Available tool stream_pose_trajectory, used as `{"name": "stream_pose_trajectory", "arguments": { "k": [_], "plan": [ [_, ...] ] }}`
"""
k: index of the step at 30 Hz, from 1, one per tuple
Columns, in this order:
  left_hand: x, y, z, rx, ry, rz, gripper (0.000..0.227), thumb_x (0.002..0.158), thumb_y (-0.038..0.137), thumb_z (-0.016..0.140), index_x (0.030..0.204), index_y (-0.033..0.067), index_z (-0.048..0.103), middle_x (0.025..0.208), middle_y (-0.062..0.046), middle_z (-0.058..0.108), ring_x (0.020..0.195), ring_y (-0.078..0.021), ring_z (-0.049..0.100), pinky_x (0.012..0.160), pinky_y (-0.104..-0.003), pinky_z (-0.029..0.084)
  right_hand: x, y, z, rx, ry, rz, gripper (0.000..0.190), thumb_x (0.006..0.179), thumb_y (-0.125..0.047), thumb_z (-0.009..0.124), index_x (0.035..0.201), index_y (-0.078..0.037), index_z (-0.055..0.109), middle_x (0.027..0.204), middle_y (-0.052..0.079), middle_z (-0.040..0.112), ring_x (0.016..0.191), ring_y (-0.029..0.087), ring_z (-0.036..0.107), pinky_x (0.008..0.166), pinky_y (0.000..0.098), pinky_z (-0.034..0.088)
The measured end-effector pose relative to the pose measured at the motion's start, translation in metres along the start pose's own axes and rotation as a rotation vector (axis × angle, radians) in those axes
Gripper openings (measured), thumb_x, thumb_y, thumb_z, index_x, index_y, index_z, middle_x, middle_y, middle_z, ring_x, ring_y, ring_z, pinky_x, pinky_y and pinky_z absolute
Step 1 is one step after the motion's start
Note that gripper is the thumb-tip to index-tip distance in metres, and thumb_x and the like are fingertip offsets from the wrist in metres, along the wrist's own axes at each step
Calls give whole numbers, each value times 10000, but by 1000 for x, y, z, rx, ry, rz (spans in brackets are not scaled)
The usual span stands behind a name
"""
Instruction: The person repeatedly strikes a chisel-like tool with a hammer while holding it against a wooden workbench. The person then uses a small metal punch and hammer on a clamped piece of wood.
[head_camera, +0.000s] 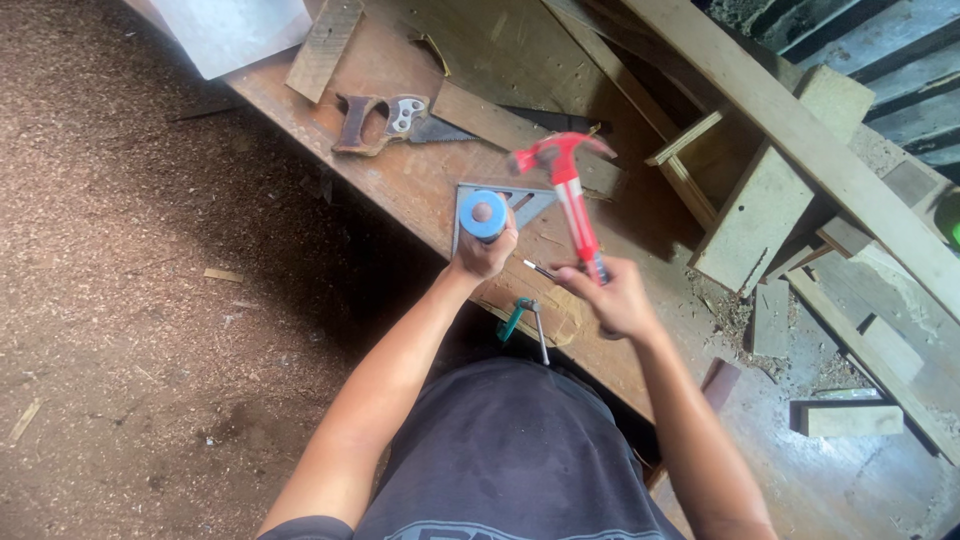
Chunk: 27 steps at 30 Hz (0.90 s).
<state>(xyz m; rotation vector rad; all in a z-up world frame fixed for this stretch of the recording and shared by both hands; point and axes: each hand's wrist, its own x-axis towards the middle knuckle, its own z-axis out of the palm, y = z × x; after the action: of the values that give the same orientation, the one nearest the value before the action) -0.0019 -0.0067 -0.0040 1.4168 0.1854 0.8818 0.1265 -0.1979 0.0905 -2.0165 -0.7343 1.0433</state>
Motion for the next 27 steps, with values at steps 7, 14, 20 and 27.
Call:
{"name": "stream_pose_trajectory", "arguments": {
  "k": [7, 14, 20, 27],
  "plan": [
    [-3, -7, 7, -6, 26, -56, 39, 827, -1, 585, 815, 27, 560, 718, -39, 580, 655, -138, 565, 611, -314, 485, -34, -48, -92, -425, 195, -193, 240, 923, -277, 773, 926, -46, 706, 576, 107, 590, 533, 177, 567, 527, 364, 468],
    [-11, -32, 6, 158, 12, 29, 94, 825, 39, 626, 769, 36, 550, 711, -49, 606, 631, -196, 612, 611, -372, 515, -72, -100, -100, -697, 222, -35, 337, 905, -387, 764, 992, -66, 708, 598, 136, 636, 541, 215, 625, 591, 416, 486],
    [-12, -38, 13, 878, 37, 760, 114, 791, 63, 650, 768, 77, 539, 861, -79, 610, 743, -263, 601, 707, -429, 463, -79, -103, -106, -517, 187, 41, 406, 919, -495, 668, 949, -93, 724, 589, 100, 632, 509, 206, 599, 491, 417, 489],
    [2, 1, 11, 651, 22, 592, 46, 813, 51, 607, 817, 43, 562, 775, -110, 642, 640, -287, 604, 625, -402, 464, -93, -106, -93, -762, 406, -377, 515, 1003, -585, 538, 856, -105, 650, 561, 39, 567, 515, 188, 582, 476, 340, 455]
  ]
}}
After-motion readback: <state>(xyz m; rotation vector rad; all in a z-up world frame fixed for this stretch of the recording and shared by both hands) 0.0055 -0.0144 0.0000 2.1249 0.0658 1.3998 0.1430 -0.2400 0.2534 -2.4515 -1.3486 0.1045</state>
